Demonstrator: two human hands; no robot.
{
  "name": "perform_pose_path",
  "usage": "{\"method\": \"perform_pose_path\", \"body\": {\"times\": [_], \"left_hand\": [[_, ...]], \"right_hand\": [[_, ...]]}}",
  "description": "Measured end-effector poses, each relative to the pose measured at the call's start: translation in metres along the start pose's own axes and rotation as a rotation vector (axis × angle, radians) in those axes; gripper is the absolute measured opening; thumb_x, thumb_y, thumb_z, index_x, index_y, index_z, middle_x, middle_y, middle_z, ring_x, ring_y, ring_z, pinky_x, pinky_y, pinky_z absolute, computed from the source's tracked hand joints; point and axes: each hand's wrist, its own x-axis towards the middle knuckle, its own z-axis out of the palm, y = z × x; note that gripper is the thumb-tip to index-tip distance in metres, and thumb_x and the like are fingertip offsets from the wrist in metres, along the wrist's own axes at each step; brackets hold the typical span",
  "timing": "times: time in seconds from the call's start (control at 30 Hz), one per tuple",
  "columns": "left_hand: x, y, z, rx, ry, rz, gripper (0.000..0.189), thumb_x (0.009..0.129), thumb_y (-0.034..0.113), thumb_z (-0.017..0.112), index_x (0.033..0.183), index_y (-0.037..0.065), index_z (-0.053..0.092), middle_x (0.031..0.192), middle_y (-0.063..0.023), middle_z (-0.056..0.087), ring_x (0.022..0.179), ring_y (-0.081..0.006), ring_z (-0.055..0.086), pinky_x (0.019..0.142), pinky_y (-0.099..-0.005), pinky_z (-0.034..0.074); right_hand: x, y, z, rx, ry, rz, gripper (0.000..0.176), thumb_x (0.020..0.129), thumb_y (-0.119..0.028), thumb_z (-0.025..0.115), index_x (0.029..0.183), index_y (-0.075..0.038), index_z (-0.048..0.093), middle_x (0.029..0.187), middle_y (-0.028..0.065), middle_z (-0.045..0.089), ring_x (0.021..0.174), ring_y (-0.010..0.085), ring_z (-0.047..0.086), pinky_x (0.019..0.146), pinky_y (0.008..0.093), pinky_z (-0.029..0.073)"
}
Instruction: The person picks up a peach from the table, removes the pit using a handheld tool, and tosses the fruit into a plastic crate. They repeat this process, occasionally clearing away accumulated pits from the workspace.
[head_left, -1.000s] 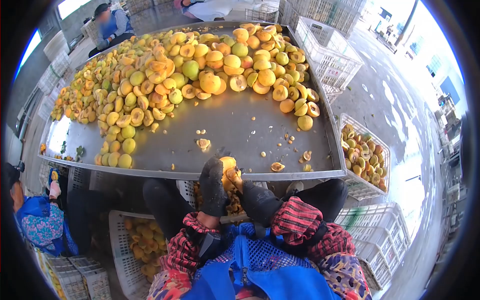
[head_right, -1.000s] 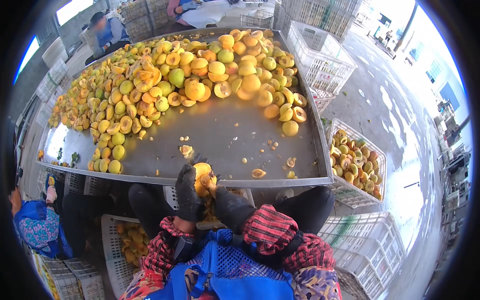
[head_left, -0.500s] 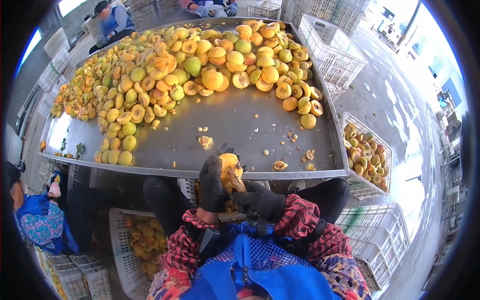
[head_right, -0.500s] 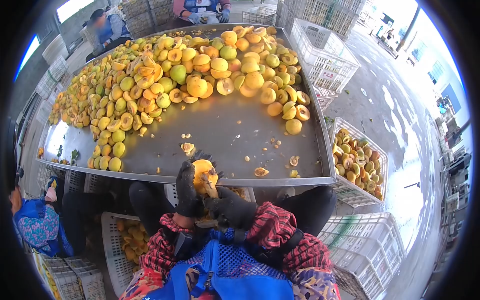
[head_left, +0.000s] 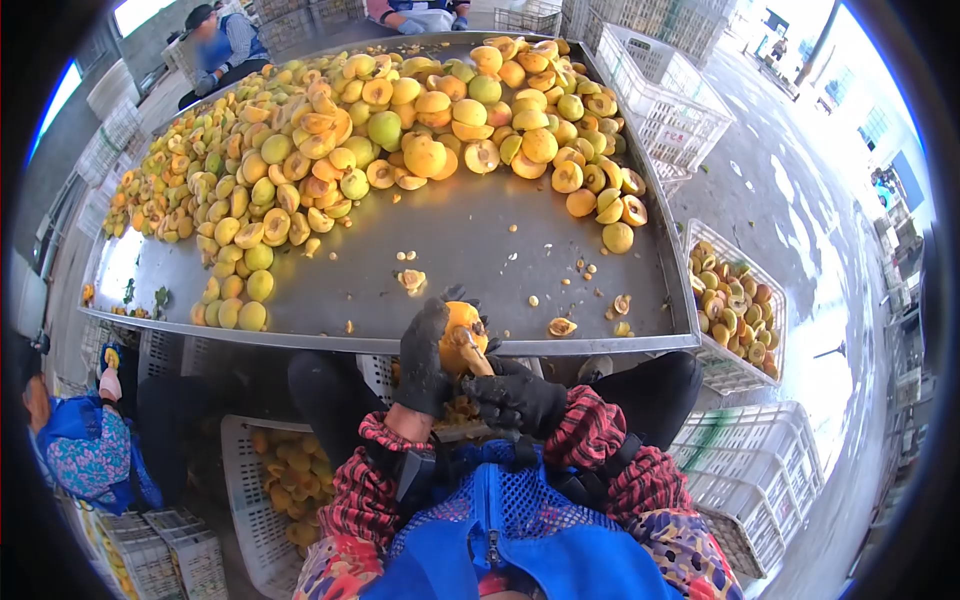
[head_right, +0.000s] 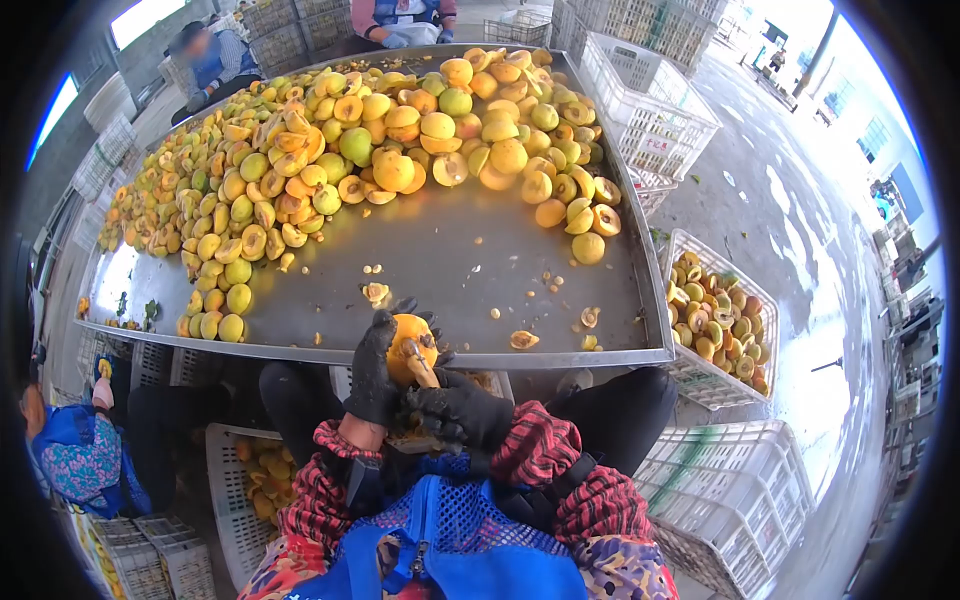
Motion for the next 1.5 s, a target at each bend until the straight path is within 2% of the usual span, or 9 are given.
{"method": "perform_pose_path", "body": {"times": [0.1,0.2,0.4,0.53,0.77,0.8,0.93,1.17,1.5], "left_hand": [[0.009,-0.008,-0.013,-0.017,-0.031,-0.021,0.046,0.093,0.036,0.051,0.123,0.001,0.050,0.101,-0.0117,0.059,0.086,-0.0227,0.061,0.079,-0.0369,0.053],[0.015,-0.011,-0.019,-0.262,-0.006,-0.181,0.045,0.092,0.037,0.052,0.120,0.002,0.052,0.100,-0.0127,0.059,0.087,-0.0231,0.061,0.079,-0.0385,0.053],[0.020,-0.009,-0.021,-0.352,-0.018,-0.125,0.048,0.089,0.035,0.057,0.123,0.002,0.048,0.103,-0.0142,0.058,0.090,-0.0277,0.060,0.082,-0.0454,0.052],[0.010,0.002,-0.008,-0.209,-0.076,0.092,0.045,0.091,0.027,0.054,0.126,0.001,0.046,0.110,-0.0146,0.057,0.095,-0.0251,0.059,0.087,-0.0410,0.050],[-0.011,0.006,0.017,0.411,-0.021,0.411,0.042,0.096,0.026,0.045,0.129,-0.001,0.044,0.119,-0.0129,0.054,0.105,-0.0187,0.055,0.092,-0.0337,0.045],[-0.012,0.002,0.016,0.531,0.004,0.459,0.042,0.097,0.026,0.044,0.128,-0.001,0.044,0.119,-0.0126,0.054,0.105,-0.0188,0.055,0.091,-0.0334,0.045],[-0.016,-0.003,0.026,0.729,0.021,0.576,0.043,0.098,0.027,0.040,0.130,-0.001,0.045,0.125,-0.0123,0.052,0.113,-0.0208,0.052,0.096,-0.0360,0.043],[-0.004,0.015,0.008,-0.091,-0.079,0.226,0.045,0.092,0.027,0.052,0.128,-0.001,0.044,0.114,-0.0137,0.055,0.102,-0.0252,0.057,0.094,-0.0422,0.047],[-0.018,0.021,0.005,-0.332,-0.139,-0.144,0.054,0.090,0.032,0.059,0.129,-0.002,0.041,0.124,-0.0190,0.052,0.115,-0.0303,0.052,0.100,-0.0453,0.043]], "right_hand": [[0.002,0.004,-0.002,0.259,0.023,-0.033,0.027,0.089,-0.023,0.059,0.108,-0.005,0.054,0.065,0.0007,0.054,0.047,0.0072,0.049,0.040,0.0221,0.041],[-0.005,-0.004,-0.002,-0.120,-0.070,-0.113,0.032,0.087,-0.021,0.062,0.112,-0.003,0.053,0.071,0.0022,0.057,0.051,0.0073,0.052,0.044,0.0214,0.044],[-0.030,-0.007,-0.012,-0.141,-0.166,-0.137,0.039,0.079,-0.026,0.070,0.108,-0.002,0.056,0.074,0.0010,0.057,0.054,0.0064,0.053,0.045,0.0201,0.040],[-0.051,-0.014,-0.016,-0.200,0.062,-0.093,0.033,0.084,-0.024,0.064,0.105,-0.003,0.053,0.067,0.0021,0.051,0.054,0.0100,0.050,0.045,0.0215,0.041],[-0.018,-0.027,0.012,-0.248,0.536,-0.397,0.035,0.085,-0.025,0.067,0.105,-0.003,0.050,0.072,0.0035,0.052,0.043,0.0108,0.046,0.039,0.0228,0.040],[-0.018,-0.035,0.024,-0.245,0.612,-0.349,0.040,0.082,-0.027,0.070,0.104,0.001,0.051,0.084,0.0060,0.057,0.067,0.0122,0.056,0.049,0.0269,0.047],[0.013,-0.026,0.007,-0.318,0.539,-0.441,0.039,0.083,-0.022,0.067,0.109,-0.001,0.048,0.082,0.0067,0.054,0.066,0.0131,0.054,0.052,0.0263,0.046],[-0.017,-0.012,-0.011,-0.243,0.550,-0.357,0.027,0.084,-0.011,0.059,0.106,-0.002,0.048,0.080,0.0068,0.052,0.052,0.0149,0.052,0.043,0.0273,0.046],[-0.036,-0.021,0.007,-0.233,0.286,-0.322,0.031,0.090,-0.015,0.055,0.116,0.001,0.049,0.085,0.0076,0.056,0.053,0.0143,0.056,0.044,0.0280,0.049]]}}
